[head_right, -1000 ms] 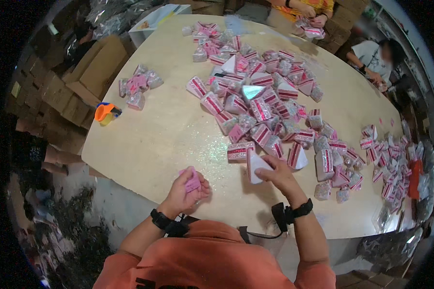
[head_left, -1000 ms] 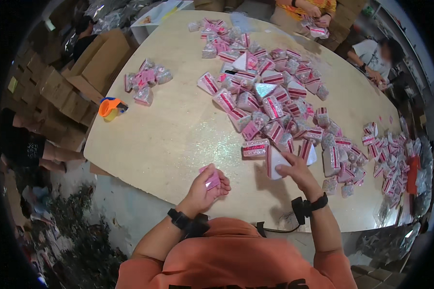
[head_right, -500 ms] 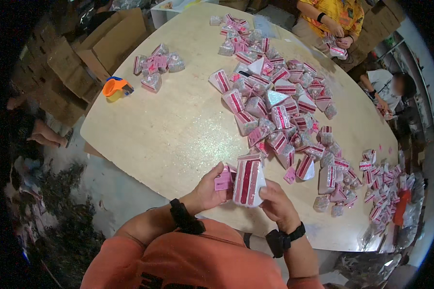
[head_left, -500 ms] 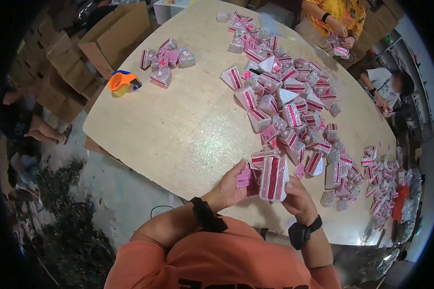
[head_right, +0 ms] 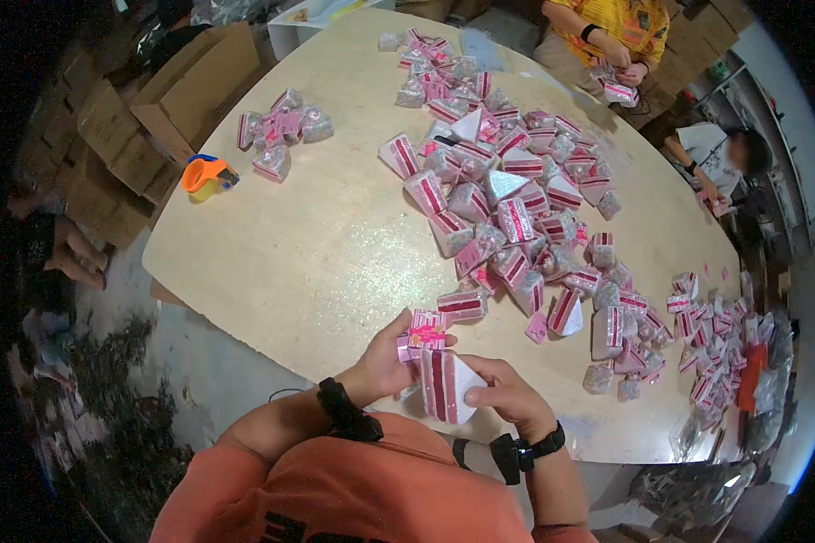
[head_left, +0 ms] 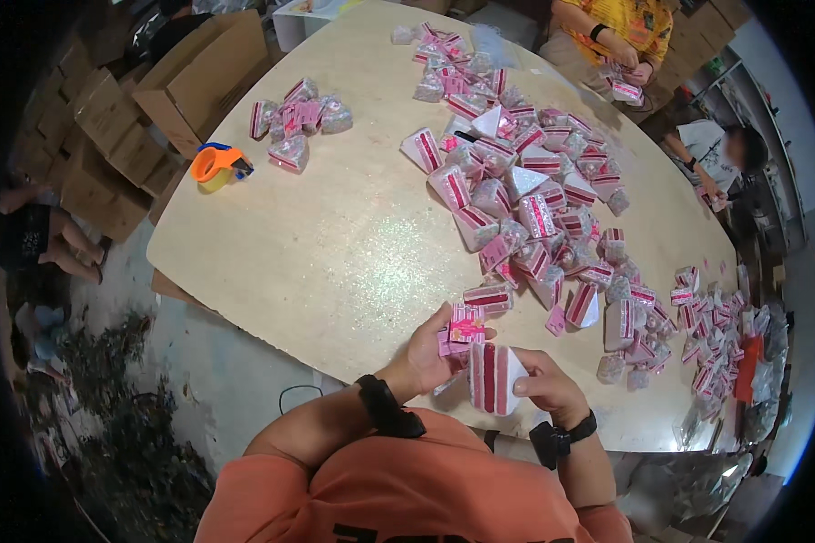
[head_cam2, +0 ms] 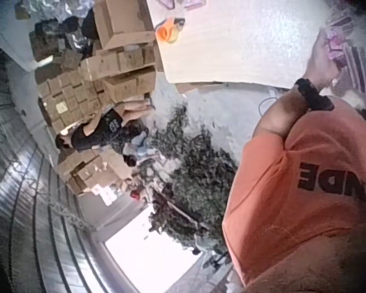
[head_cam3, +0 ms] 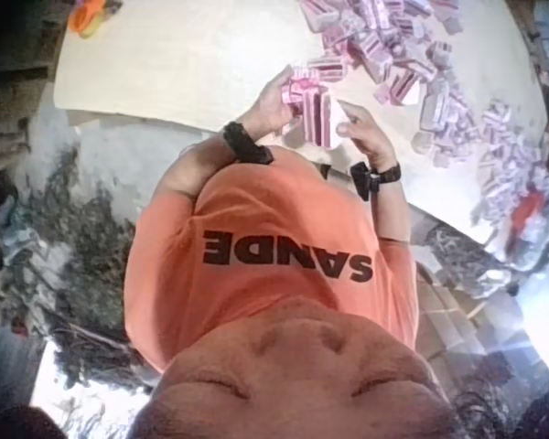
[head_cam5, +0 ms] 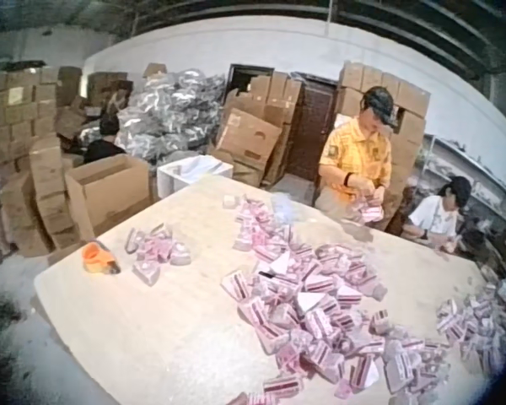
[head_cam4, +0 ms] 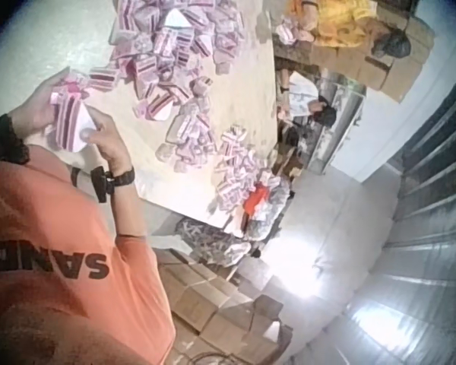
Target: Sort small pink packets on a wooden tabletop in a warehouse environment.
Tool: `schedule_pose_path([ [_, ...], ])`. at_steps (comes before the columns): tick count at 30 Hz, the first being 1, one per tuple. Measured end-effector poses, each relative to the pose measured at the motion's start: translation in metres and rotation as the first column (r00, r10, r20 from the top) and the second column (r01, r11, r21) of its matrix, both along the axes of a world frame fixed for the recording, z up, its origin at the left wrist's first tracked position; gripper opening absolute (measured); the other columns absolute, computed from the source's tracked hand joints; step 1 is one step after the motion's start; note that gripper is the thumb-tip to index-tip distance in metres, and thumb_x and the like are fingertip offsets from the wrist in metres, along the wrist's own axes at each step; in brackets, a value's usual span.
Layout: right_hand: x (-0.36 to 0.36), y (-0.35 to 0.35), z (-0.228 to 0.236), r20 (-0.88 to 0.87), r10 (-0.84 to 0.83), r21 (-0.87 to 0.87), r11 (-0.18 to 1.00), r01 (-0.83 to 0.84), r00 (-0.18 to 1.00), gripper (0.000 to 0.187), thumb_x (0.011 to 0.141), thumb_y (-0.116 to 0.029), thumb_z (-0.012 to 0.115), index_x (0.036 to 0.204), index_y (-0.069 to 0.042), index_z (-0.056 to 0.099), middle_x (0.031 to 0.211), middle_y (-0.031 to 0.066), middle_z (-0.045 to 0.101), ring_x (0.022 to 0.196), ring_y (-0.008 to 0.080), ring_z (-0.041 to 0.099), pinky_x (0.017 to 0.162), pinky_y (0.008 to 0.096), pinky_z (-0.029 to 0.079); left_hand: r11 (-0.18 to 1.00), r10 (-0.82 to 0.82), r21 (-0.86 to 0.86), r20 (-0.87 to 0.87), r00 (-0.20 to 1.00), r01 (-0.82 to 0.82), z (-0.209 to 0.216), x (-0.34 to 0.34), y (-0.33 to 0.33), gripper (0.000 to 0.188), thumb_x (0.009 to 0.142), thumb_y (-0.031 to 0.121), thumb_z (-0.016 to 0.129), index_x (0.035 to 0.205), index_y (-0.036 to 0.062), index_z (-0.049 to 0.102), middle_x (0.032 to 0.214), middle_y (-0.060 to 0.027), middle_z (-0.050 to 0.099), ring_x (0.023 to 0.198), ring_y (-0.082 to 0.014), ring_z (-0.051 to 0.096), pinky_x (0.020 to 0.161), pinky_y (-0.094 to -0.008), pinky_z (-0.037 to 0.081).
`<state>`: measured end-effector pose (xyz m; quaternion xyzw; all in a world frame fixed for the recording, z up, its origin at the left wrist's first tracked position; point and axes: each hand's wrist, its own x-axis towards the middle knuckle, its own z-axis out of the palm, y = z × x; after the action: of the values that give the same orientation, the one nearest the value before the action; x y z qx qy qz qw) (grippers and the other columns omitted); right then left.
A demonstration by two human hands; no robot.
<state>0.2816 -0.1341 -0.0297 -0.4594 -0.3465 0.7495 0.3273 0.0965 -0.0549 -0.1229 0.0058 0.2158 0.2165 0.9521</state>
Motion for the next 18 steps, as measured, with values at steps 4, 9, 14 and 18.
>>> schedule_pose_path([
  [4,-0.001,0.000,-0.001,-0.007,0.022,0.008,1.000,-0.022,1.000,0.074,0.072,-0.032,0.072,0.130,0.005,0.046,0.116,0.0094,0.059,0.106,0.0160,0.055,0.094,0.0289,0.040,0.999,0.028,0.037,0.053,0.998,-0.030,0.002,-0.001,0.001,0.056,0.097,0.049,0.028,0.125,0.0040,0.046,0.111,-0.0182,0.058,0.099,-0.0289,0.059,0.089,-0.0425,0.046],
  [9,0.011,0.008,-0.001,0.266,0.154,0.191,0.959,-0.209,0.952,0.058,0.078,-0.038,0.068,0.120,0.000,0.056,0.114,0.0087,0.060,0.108,0.0166,0.053,0.094,0.0307,0.039,0.981,0.029,0.193,0.018,0.999,-0.032,0.007,-0.003,0.000,0.052,0.097,0.047,0.028,0.117,0.0029,0.047,0.101,-0.0167,0.060,0.093,-0.0271,0.060,0.081,-0.0395,0.048],
  [14,-0.006,0.028,-0.015,0.411,-0.411,0.475,0.858,0.194,0.813,0.023,0.085,-0.016,0.062,0.100,0.001,0.062,0.090,0.0046,0.061,0.084,0.0113,0.054,0.073,0.0263,0.045,0.910,-0.009,0.412,-0.103,0.995,0.051,0.024,-0.002,-0.006,0.049,0.097,0.045,0.035,0.119,0.0040,0.050,0.098,-0.0106,0.064,0.086,-0.0170,0.062,0.075,-0.0297,0.050],
  [18,-0.018,0.031,-0.016,0.447,-0.447,0.560,0.815,0.147,0.775,0.013,0.082,-0.002,0.062,0.095,0.000,0.061,0.091,0.0061,0.059,0.076,0.0114,0.056,0.067,0.0244,0.045,0.760,-0.013,0.637,-0.186,0.983,0.130,0.028,-0.004,-0.004,0.053,0.095,0.048,0.038,0.121,0.0034,0.050,0.101,-0.0097,0.063,0.088,-0.0146,0.061,0.075,-0.0274,0.049],
])
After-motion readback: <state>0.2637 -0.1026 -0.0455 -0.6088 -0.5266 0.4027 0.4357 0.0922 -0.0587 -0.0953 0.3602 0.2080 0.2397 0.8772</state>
